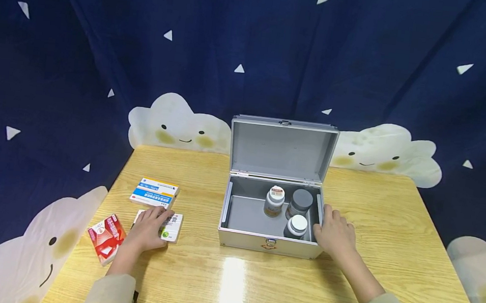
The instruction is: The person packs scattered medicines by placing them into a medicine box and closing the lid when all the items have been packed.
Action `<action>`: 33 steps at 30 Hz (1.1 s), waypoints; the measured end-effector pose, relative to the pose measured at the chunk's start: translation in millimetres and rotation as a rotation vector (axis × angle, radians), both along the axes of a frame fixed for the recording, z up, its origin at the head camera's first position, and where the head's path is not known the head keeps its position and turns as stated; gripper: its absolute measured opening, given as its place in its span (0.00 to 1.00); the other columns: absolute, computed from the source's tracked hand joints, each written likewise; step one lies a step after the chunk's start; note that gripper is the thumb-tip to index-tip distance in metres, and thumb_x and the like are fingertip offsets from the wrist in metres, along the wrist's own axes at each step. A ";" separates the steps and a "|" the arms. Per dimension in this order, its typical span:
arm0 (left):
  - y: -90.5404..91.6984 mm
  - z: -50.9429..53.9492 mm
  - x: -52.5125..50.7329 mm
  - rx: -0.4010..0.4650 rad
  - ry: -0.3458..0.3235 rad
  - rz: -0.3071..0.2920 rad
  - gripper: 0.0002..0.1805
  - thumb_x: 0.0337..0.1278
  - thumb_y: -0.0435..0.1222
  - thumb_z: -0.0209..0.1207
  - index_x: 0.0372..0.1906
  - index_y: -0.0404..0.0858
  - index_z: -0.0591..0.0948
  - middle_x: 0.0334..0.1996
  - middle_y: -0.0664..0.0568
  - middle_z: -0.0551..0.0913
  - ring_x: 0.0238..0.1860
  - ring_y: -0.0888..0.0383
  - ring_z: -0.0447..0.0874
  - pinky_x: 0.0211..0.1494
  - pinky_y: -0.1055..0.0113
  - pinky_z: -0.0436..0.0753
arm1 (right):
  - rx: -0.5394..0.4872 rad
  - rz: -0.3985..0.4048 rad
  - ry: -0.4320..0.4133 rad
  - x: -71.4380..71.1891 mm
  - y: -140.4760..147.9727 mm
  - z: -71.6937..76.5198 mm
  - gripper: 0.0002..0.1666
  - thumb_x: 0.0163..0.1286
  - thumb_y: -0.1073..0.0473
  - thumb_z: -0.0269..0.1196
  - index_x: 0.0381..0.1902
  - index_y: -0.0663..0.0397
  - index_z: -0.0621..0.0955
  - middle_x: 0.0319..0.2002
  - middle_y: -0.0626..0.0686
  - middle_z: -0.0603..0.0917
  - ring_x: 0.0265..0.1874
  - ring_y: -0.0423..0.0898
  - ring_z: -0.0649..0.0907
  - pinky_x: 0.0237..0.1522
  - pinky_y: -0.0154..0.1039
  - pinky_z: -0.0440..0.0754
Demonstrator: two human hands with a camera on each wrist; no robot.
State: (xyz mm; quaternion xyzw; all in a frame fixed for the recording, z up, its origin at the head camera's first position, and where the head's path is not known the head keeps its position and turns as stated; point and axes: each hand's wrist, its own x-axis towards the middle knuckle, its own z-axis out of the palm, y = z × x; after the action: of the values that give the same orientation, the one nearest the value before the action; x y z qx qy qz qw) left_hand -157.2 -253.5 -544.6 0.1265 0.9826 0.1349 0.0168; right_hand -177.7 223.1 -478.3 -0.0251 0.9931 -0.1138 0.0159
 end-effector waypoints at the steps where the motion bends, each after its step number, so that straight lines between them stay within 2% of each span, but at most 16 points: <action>1: 0.2 -0.1 -0.1 0.001 -0.003 0.001 0.42 0.20 0.40 0.65 0.58 0.41 0.71 0.55 0.43 0.68 0.59 0.41 0.61 0.61 0.43 0.58 | 0.000 0.000 0.002 0.2 -0.1 0.0 0.32 0.61 0.54 0.50 0.58 0.68 0.60 0.46 0.71 0.71 0.43 0.69 0.74 0.39 0.62 0.68; 11: 3.3 -3.5 -2.9 -0.003 0.000 -0.001 0.45 0.20 0.44 0.67 0.59 0.41 0.70 0.55 0.42 0.68 0.59 0.40 0.61 0.61 0.43 0.58 | 0.017 -0.002 0.015 0.8 -1.5 1.7 0.31 0.60 0.54 0.50 0.57 0.67 0.61 0.45 0.71 0.71 0.43 0.69 0.73 0.39 0.62 0.68; 19: 10.6 -0.2 -6.0 0.013 -0.021 0.017 0.47 0.21 0.47 0.67 0.61 0.43 0.69 0.55 0.43 0.67 0.58 0.42 0.62 0.60 0.43 0.59 | 0.025 -0.003 0.016 1.6 -2.5 2.6 0.31 0.60 0.54 0.49 0.57 0.67 0.61 0.46 0.71 0.71 0.45 0.70 0.72 0.42 0.64 0.66; 23: 16.2 4.4 -8.5 0.029 -0.012 0.013 0.47 0.20 0.48 0.66 0.61 0.43 0.69 0.56 0.42 0.67 0.58 0.43 0.62 0.60 0.44 0.60 | 0.024 -0.006 0.023 1.9 -2.5 2.4 0.30 0.60 0.54 0.49 0.56 0.67 0.61 0.45 0.71 0.70 0.45 0.69 0.72 0.42 0.63 0.66; 33: 36.5 26.2 -20.0 0.055 0.034 0.006 0.46 0.21 0.50 0.67 0.60 0.45 0.69 0.57 0.41 0.67 0.58 0.44 0.64 0.59 0.45 0.61 | 0.023 -0.011 0.035 2.0 -1.1 0.9 0.31 0.59 0.54 0.50 0.56 0.67 0.61 0.46 0.71 0.70 0.44 0.69 0.72 0.41 0.63 0.66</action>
State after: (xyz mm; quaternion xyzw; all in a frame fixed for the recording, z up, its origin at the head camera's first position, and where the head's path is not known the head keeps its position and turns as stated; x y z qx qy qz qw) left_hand -177.2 -217.0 -518.4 0.1262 0.9790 0.1599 -0.0038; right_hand -175.6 222.0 -477.4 -0.0214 0.9945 -0.1022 -0.0016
